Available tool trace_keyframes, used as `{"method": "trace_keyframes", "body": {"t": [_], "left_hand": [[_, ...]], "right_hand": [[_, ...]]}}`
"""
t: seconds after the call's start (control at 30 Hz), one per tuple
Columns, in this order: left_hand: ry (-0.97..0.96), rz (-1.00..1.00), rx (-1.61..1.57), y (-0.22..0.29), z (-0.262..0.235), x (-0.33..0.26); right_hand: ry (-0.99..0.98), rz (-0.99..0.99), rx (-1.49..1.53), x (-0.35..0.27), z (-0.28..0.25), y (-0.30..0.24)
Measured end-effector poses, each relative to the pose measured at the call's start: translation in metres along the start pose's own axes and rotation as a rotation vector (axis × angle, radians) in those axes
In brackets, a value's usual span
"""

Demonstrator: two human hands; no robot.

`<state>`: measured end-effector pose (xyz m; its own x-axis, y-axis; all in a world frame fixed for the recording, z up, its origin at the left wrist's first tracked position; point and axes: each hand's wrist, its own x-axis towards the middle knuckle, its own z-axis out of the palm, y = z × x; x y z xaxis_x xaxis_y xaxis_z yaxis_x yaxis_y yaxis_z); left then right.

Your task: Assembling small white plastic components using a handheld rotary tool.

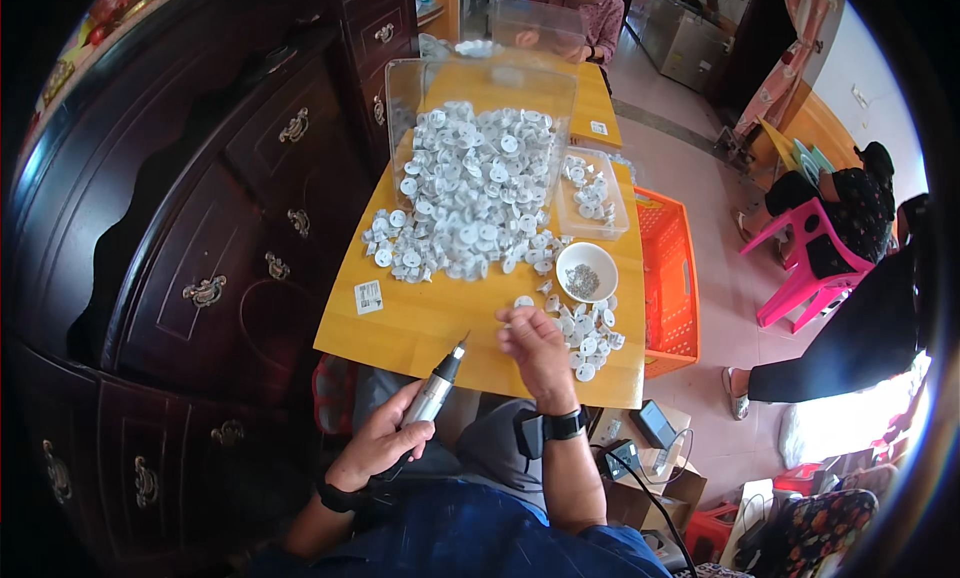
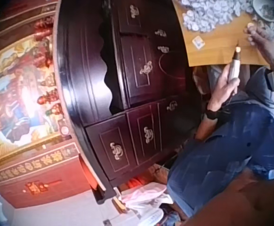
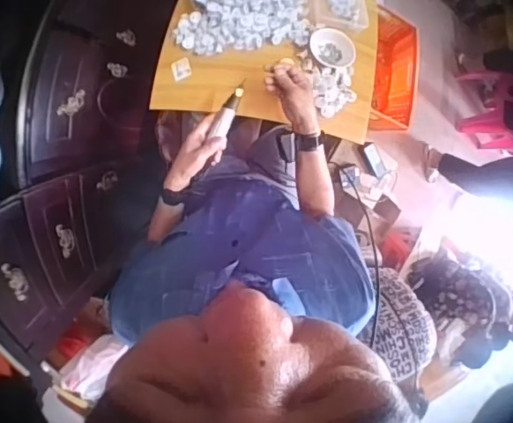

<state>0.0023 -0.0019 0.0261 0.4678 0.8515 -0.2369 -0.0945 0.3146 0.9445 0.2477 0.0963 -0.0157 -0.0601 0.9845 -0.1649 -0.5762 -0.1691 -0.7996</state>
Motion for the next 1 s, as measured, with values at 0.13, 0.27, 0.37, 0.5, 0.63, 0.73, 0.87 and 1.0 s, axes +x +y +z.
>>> {"method": "trace_keyframes", "body": {"t": [0.13, 0.27, 0.37, 0.5, 0.63, 0.73, 0.87, 1.0], "left_hand": [[-0.021, -0.009, -0.022, -0.002, -0.001, -0.003], [-0.01, -0.006, -0.001, -0.003, -0.002, -0.005], [0.001, -0.003, 0.01, -0.005, -0.005, -0.006], [0.002, 0.005, 0.049, -0.005, -0.008, -0.006], [0.008, 0.008, 0.058, -0.006, -0.011, -0.005], [0.004, 0.015, 0.043, -0.008, -0.013, -0.004], [0.0, 0.006, 0.024, -0.011, -0.014, -0.004], [0.01, -0.054, -0.067, -0.009, -0.014, -0.003]], "right_hand": [[-0.094, 0.074, 0.108, -0.002, 0.007, 0.026], [-0.101, 0.087, 0.102, 0.001, 0.016, 0.035], [-0.067, 0.096, 0.081, 0.0, 0.024, 0.035], [-0.063, 0.089, 0.091, 0.002, 0.027, 0.038], [-0.059, 0.075, 0.092, 0.004, 0.028, 0.043], [-0.045, 0.067, 0.1, 0.006, 0.028, 0.046], [-0.029, 0.066, 0.097, 0.007, 0.029, 0.05], [-0.027, 0.063, 0.1, 0.006, 0.031, 0.052]]}}
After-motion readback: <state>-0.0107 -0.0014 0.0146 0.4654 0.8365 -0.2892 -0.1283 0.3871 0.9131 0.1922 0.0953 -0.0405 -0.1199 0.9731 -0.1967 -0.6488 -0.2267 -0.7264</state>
